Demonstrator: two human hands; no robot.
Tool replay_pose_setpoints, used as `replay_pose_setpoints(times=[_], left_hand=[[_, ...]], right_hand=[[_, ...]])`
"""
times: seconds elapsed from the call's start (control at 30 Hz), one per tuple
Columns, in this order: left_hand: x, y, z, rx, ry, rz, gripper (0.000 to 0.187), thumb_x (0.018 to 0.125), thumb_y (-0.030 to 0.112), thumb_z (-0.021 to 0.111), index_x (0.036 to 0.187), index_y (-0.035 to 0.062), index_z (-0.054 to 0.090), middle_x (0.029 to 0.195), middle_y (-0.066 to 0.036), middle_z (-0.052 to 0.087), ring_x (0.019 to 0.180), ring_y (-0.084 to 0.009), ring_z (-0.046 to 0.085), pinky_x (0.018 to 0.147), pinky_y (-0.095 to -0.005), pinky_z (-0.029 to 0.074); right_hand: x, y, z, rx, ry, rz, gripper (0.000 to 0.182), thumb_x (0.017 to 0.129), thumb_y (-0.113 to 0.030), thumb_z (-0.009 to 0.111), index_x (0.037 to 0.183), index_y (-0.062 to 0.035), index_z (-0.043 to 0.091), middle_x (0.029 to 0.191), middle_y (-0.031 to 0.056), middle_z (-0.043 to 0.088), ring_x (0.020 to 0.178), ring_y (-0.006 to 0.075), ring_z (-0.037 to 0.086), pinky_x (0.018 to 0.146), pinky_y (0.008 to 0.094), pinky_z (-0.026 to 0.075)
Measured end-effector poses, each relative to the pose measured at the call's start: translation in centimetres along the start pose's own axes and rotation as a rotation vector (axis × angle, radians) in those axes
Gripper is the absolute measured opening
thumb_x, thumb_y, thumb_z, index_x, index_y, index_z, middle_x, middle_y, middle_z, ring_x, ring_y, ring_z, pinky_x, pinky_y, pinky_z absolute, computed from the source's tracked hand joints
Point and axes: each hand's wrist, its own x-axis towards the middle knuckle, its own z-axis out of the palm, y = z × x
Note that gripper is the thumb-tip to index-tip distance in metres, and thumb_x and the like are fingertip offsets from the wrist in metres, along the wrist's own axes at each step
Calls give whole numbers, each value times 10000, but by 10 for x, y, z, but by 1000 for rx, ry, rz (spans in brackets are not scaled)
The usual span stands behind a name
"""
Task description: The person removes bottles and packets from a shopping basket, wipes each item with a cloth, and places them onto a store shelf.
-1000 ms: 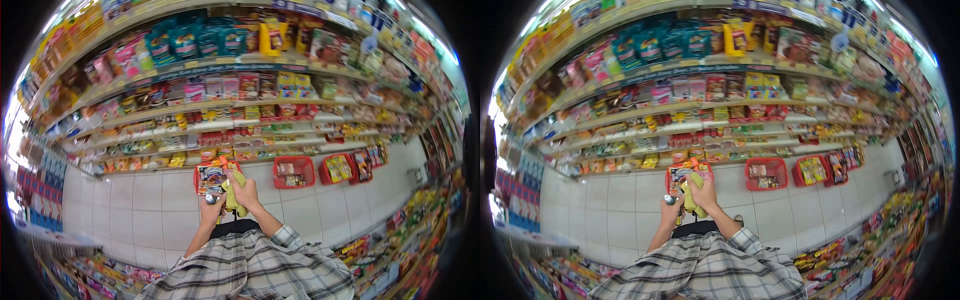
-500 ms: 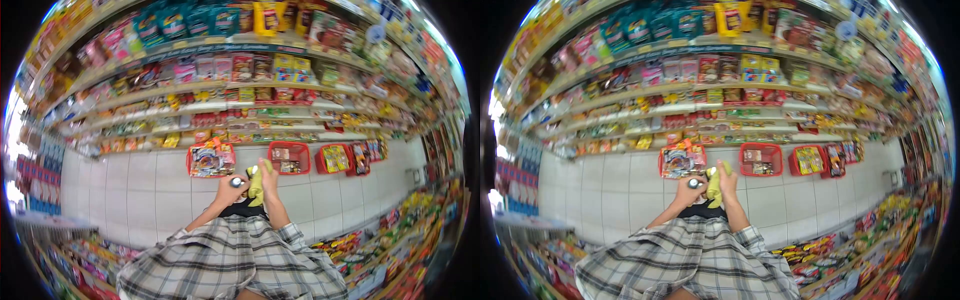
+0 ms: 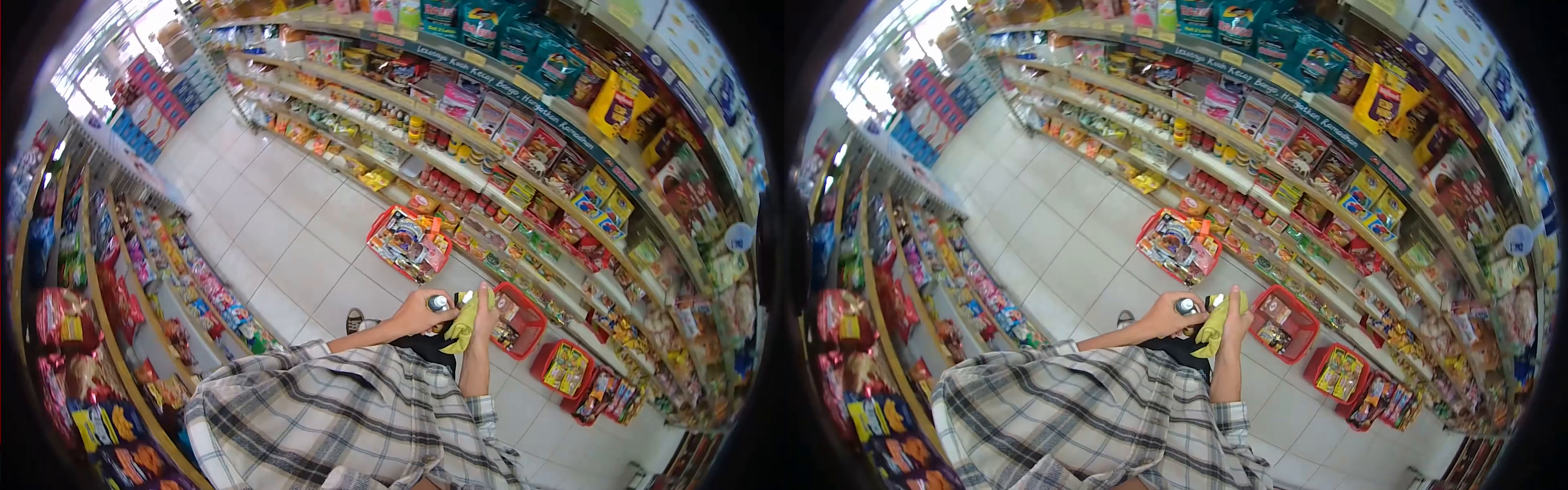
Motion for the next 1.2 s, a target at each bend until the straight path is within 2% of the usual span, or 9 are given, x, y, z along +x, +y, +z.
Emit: replay_pose_setpoints(times=[0.1,0.33,0.6,0.67,0.87,0.93,1.0,1.1,1.2], left_hand=[[-3,-4,-1,-18,122,14,177,822,207,751,919,83,672,578,33,574,417,-35,481,368,-195,360],[-18,-16,-32,-32,281,-33,253,826,206,745,1031,68,691,590,-5,606,402,-48,495,363,-211,400],[-52,-12,-121,-40,229,-55,357,826,235,756,1093,14,673,582,-1,584,401,-61,506,355,-213,396],[-62,-12,-149,-86,217,-51,361,829,234,755,1101,13,669,596,-6,588,406,-62,510,356,-213,397],[-81,-31,-242,-411,120,47,339,861,182,685,1148,9,635,628,-39,576,371,-80,457,332,-219,355],[-89,-33,-271,-459,153,56,345,848,221,712,1117,13,653,646,-29,563,401,-72,464,342,-210,352],[-91,-40,-301,-484,146,95,418,863,202,673,1194,-37,587,741,-96,619,428,-79,471,339,-194,393],[-95,-45,-340,-590,81,54,459,867,188,657,1247,-41,541,766,-96,612,463,-80,463,345,-192,401],[-87,-43,-364,-562,75,65,437,866,188,658,1227,-37,559,740,-78,586,483,-77,476,341,-194,390]], right_hand=[[8,0,9,-110,-87,90,390,880,-388,682,755,-19,653,651,63,620,526,139,580,486,278,456],[12,12,49,-356,-304,53,406,893,-391,662,822,8,681,716,60,646,618,128,602,553,270,466],[-20,36,131,-220,-517,62,368,925,-351,632,865,10,664,724,52,637,619,116,595,554,262,467],[-31,44,159,-173,-525,-65,315,919,-322,648,916,-8,654,783,34,640,662,101,591,578,255,467],[-60,75,242,-31,-560,59,267,916,-304,658,906,-38,641,820,11,627,720,81,577,638,231,453],[-70,78,265,-113,-560,-140,254,907,-283,670,931,-33,629,819,6,627,728,84,579,659,228,454],[-75,80,286,-195,-487,-373,260,897,-268,684,951,-22,621,822,8,629,724,87,578,658,234,458],[-79,67,298,-264,-472,-316,239,877,-191,697,990,-1,605,840,26,639,733,98,586,667,240,469],[-75,54,304,-250,-602,-149,215,843,-88,678,1025,-6,596,835,32,640,723,111,593,685,246,486]])
